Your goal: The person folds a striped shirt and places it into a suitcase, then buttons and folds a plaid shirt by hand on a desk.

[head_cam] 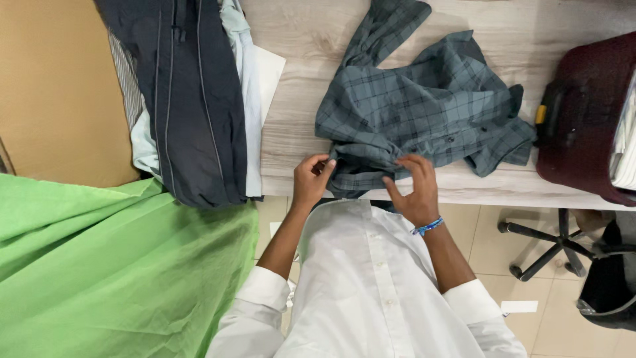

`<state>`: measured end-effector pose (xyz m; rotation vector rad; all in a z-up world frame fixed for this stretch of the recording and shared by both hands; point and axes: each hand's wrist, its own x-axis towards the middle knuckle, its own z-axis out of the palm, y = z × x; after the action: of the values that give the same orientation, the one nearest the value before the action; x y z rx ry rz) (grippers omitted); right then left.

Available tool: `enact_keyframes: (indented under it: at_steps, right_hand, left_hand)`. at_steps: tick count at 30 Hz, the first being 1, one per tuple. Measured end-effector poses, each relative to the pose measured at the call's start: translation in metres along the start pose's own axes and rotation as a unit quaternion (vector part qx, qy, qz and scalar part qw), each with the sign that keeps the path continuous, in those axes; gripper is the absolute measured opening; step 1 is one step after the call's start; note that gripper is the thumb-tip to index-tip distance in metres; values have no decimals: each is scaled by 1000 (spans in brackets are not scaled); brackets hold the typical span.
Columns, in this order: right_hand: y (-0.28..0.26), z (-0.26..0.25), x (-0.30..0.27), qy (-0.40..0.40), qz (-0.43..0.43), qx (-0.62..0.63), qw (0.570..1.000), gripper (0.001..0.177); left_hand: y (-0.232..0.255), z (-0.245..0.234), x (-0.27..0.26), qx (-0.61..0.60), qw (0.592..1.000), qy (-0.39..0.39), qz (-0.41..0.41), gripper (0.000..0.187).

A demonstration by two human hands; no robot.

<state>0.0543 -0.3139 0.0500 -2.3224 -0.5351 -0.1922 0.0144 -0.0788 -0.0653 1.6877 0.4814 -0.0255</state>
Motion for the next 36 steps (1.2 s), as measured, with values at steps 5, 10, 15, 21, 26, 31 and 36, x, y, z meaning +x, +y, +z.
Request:
enact_keyframes:
  at_steps: [5, 10, 15, 21, 26, 31, 36]
  right_hand:
    - [17, 6, 6, -36, 5, -33, 999, 29]
    - [48, -2, -10, -70, 177, 122, 974, 24]
    - [8, -55, 25, -92, -68, 99, 988, 56]
    - [-13, -63, 60, -151, -77, 114, 979, 41]
    - [17, -64, 50, -149, 62, 270, 949, 20]
    - [54, -73, 38, -252, 181, 329, 892, 20]
    - [85, -88, 48, -316, 216, 426, 820, 32]
  left_hand:
    - [26, -14, -13, -41, 993, 42, 101, 21]
    - [41, -6, -27, -164, 986, 8, 13, 24]
    - [89, 4, -40, -75, 991, -18, 107, 21]
    - [144, 18, -49, -37, 984, -87, 154, 18]
    - [178, 46, -77, 46, 962, 129, 235, 38]
    - [159, 74, -98, 96, 952, 176, 233, 25]
    - [114, 87, -98, -173, 984, 28, -35, 16]
